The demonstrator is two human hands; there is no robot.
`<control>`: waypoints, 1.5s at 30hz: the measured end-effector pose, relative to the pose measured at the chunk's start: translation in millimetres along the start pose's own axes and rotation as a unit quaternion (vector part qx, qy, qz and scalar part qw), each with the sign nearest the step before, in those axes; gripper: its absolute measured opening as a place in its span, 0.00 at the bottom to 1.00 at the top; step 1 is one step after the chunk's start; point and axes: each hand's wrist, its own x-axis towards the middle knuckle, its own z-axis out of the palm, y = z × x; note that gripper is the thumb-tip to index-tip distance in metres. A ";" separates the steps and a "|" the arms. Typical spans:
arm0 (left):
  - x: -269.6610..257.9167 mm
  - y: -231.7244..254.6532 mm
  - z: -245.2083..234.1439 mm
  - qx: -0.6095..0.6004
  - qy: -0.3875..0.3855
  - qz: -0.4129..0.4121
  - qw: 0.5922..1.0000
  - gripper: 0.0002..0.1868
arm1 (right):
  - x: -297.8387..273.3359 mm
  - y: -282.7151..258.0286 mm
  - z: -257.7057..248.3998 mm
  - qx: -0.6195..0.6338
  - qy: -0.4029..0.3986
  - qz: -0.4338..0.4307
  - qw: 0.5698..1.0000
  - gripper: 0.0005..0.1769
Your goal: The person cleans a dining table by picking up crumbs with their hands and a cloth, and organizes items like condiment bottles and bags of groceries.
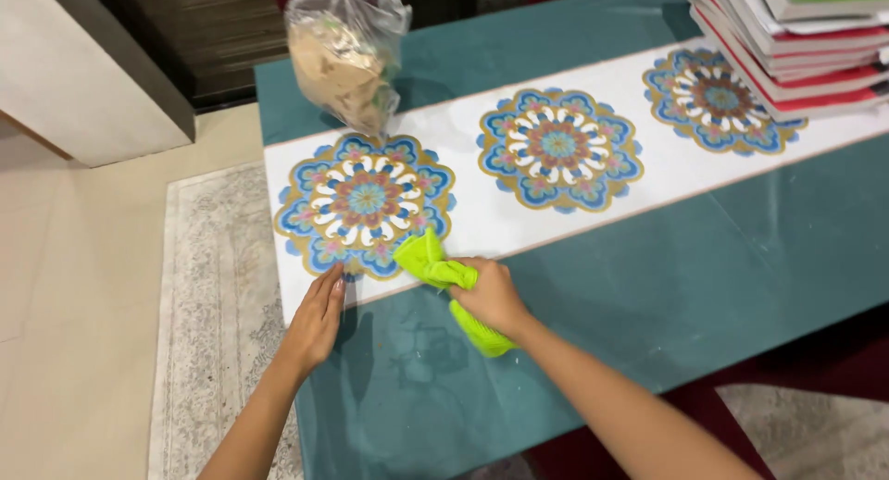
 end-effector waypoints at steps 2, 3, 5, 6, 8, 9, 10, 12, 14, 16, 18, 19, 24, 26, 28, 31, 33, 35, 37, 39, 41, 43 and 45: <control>-1.3 -5.3 -9.7 -0.003 0.002 -0.008 1.000 0.31 | 21.4 -3.0 -11.0 0.054 -0.036 0.058 0.996 0.25; -1.8 -9.8 -14.8 -0.004 0.000 -0.016 1.000 0.31 | 32.0 -4.3 -14.3 0.109 -0.071 0.120 0.984 0.23; 1.9 -22.5 -24.9 0.001 0.007 -0.019 1.000 0.31 | 60.0 3.3 -40.3 0.138 -0.048 0.174 0.974 0.22; 1.8 -30.4 -29.2 0.006 0.011 -0.023 1.000 0.32 | 72.3 7.6 -51.5 0.166 -0.022 0.231 0.958 0.23; -0.4 -23.4 -43.6 0.003 0.011 -0.044 0.999 0.32 | 82.9 31.7 -47.8 0.122 0.001 0.228 0.966 0.23; -0.6 -20.0 -51.5 0.000 0.011 -0.062 0.998 0.32 | 88.8 43.5 -45.6 0.078 0.028 0.224 0.971 0.23; 1.5 -29.3 -54.4 -0.001 0.010 -0.066 0.998 0.32 | 82.1 42.8 -30.5 0.078 0.025 0.225 0.971 0.23; 13.3 -46.4 -62.8 0.006 0.006 -0.007 1.000 0.31 | 77.3 39.6 -2.9 -0.118 0.182 0.119 0.969 0.30; 33.0 -48.7 -73.1 0.007 -0.002 -0.021 1.000 0.32 | 76.9 -3.8 14.1 -0.161 0.135 0.039 0.977 0.30; 52.6 -59.6 -76.0 0.008 -0.016 -0.036 0.999 0.32 | 80.2 -31.7 26.6 -0.202 0.086 -0.035 0.975 0.32; 78.9 -77.8 -74.9 0.031 -0.005 -0.017 0.999 0.33 | 97.8 -45.9 34.0 -0.067 -0.060 -0.052 0.995 0.30; 82.3 -71.6 -81.3 0.033 -0.006 -0.015 0.999 0.33 | 115.4 -43.1 27.2 -0.067 -0.057 -0.051 0.995 0.30; 91.9 -51.5 -112.1 0.020 -0.058 -0.025 0.998 0.37 | 184.3 -32.3 -10.1 0.047 0.024 0.100 0.994 0.25; 98.9 -80.6 -105.6 0.009 -0.055 -0.028 0.998 0.39 | 192.5 -12.7 9.5 -0.026 0.059 0.125 0.990 0.26; 105.3 -100.5 -102.9 -0.003 -0.050 -0.031 0.998 0.41 | 200.0 -2.7 35.2 -0.098 0.094 0.146 0.980 0.27; 113.9 -114.0 -101.3 -0.042 -0.089 -0.090 0.991 0.43 | 195.9 -20.9 78.7 -0.229 0.120 -0.078 0.963 0.31; 115.1 -119.1 -101.0 -0.060 -0.101 -0.070 0.991 0.44 | 173.2 -63.6 103.4 -0.121 -0.016 -0.098 0.988 0.29; 112.1 -100.5 -110.0 -0.075 -0.118 -0.093 0.986 0.43 | 161.3 -83.7 103.8 -0.089 -0.080 -0.117 0.986 0.31; 111.7 -90.0 -116.4 -0.093 -0.126 -0.115 0.981 0.43 | 165.8 -101.5 95.0 -0.058 -0.143 -0.145 0.977 0.34; 114.2 -90.0 -115.0 -0.118 -0.129 -0.120 0.977 0.43 | 176.6 -110.4 78.8 -0.007 -0.211 0.010 0.977 0.31; 115.3 -102.1 -107.9 -0.202 -0.134 -0.118 0.963 0.45 | 194.6 -95.3 74.8 -0.014 -0.164 0.069 0.984 0.30; 114.4 -109.8 -103.4 -0.284 -0.136 -0.118 0.942 0.46 | 205.7 -83.3 84.6 -0.020 -0.117 0.127 0.985 0.29; 112.8 -111.9 -104.8 -0.290 -0.147 -0.112 0.939 0.48 | 210.1 -75.7 108.1 -0.111 0.007 0.005 0.994 0.33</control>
